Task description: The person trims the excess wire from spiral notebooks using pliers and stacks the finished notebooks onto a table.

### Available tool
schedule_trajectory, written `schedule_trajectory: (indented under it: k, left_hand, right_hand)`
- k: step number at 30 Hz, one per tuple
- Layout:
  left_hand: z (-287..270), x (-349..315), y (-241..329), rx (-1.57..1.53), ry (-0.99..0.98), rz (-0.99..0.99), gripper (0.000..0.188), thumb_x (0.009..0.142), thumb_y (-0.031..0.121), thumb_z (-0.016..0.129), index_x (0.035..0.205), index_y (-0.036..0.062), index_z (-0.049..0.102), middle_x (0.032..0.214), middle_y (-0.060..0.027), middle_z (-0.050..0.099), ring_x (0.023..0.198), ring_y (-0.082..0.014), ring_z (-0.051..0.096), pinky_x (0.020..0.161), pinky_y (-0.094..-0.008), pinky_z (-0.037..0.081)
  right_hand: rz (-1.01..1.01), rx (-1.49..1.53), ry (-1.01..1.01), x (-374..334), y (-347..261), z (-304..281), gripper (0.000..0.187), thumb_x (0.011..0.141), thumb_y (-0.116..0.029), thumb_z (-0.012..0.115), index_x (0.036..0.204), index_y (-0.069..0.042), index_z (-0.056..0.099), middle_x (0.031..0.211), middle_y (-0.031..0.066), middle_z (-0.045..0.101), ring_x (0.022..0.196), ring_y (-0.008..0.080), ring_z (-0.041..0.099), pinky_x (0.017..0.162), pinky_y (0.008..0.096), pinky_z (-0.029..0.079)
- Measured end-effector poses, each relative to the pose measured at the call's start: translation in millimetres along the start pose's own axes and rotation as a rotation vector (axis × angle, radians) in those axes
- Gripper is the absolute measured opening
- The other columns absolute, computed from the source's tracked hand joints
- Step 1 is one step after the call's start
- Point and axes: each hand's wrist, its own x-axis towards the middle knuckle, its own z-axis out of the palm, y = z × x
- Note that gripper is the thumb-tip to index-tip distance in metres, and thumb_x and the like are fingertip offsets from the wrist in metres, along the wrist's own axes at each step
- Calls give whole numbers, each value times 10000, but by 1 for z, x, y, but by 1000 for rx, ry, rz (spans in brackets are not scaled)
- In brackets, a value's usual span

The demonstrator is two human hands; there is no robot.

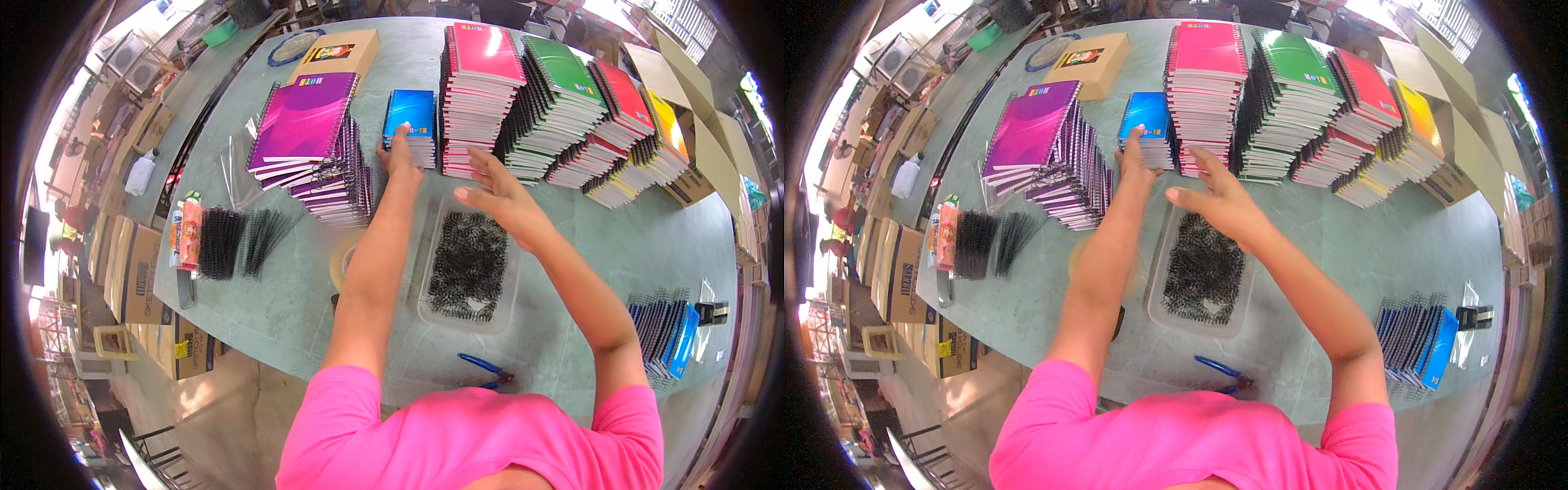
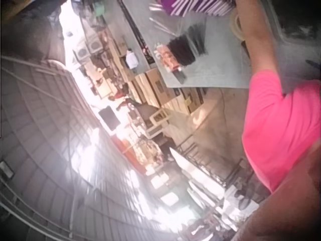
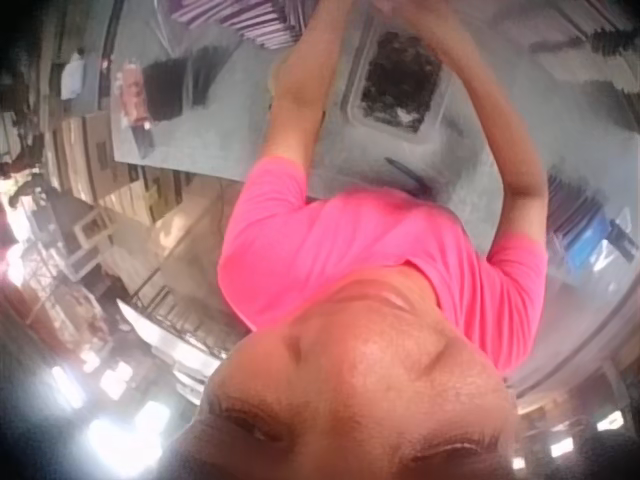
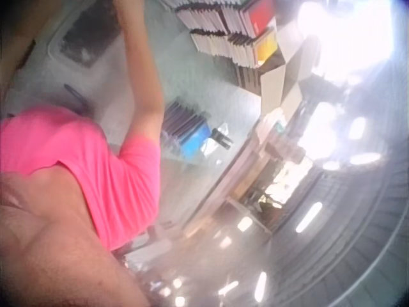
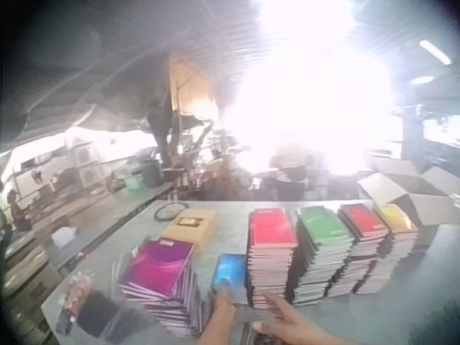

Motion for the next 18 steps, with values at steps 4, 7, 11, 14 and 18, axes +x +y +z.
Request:
schedule_trajectory:
  k: [4, 7, 11, 14, 18]
  left_hand:
    - [-12, 42, -3, 26, -163, 20, 818, 638, 302, 726, 1277, 69, 272, 1189, -136, 433, 990, -269, 499, 804, -417, 430]
    - [-25, 21, 3, 92, -350, -29, 772, 678, 270, 689, 1296, 65, 274, 1194, -134, 436, 1028, -259, 463, 829, -421, 387]
    - [-20, -145, 10, 351, -43, 294, 572, 745, 45, 538, 1286, 71, 352, 1211, -133, 437, 1066, -239, 448, 861, -327, 368]
    - [-3, -232, -26, 407, -340, 525, 477, 790, 131, 567, 1231, 57, 402, 1108, -99, 476, 978, -183, 463, 819, -293, 377]
    - [43, -317, -123, 741, -1055, 154, 372, 824, 201, 556, 1142, 20, 491, 1063, -85, 510, 898, -146, 518, 750, -285, 437]
  right_hand:
    - [-42, -92, -1, -66, -20, -30, 771, 735, -349, 658, 1332, -48, 274, 1331, 154, 337, 1238, 272, 309, 1005, 383, 253]
    - [-141, -448, 147, -137, -45, -86, 700, 759, -348, 637, 1318, -74, 318, 1283, 111, 402, 1201, 232, 352, 989, 370, 274]
    - [-174, -607, 661, -246, -72, -182, 570, 795, -302, 592, 1277, -71, 395, 1251, 66, 439, 1175, 178, 373, 984, 347, 281]
    - [13, -546, 969, -331, -50, -255, 638, 797, -446, 545, 1266, -40, 400, 1265, 115, 423, 1220, 200, 336, 974, 327, 280]
    - [539, -92, 1046, -424, 37, -319, 920, 675, -700, 498, 1290, -30, 358, 1300, 156, 377, 1197, 266, 352, 972, 413, 268]
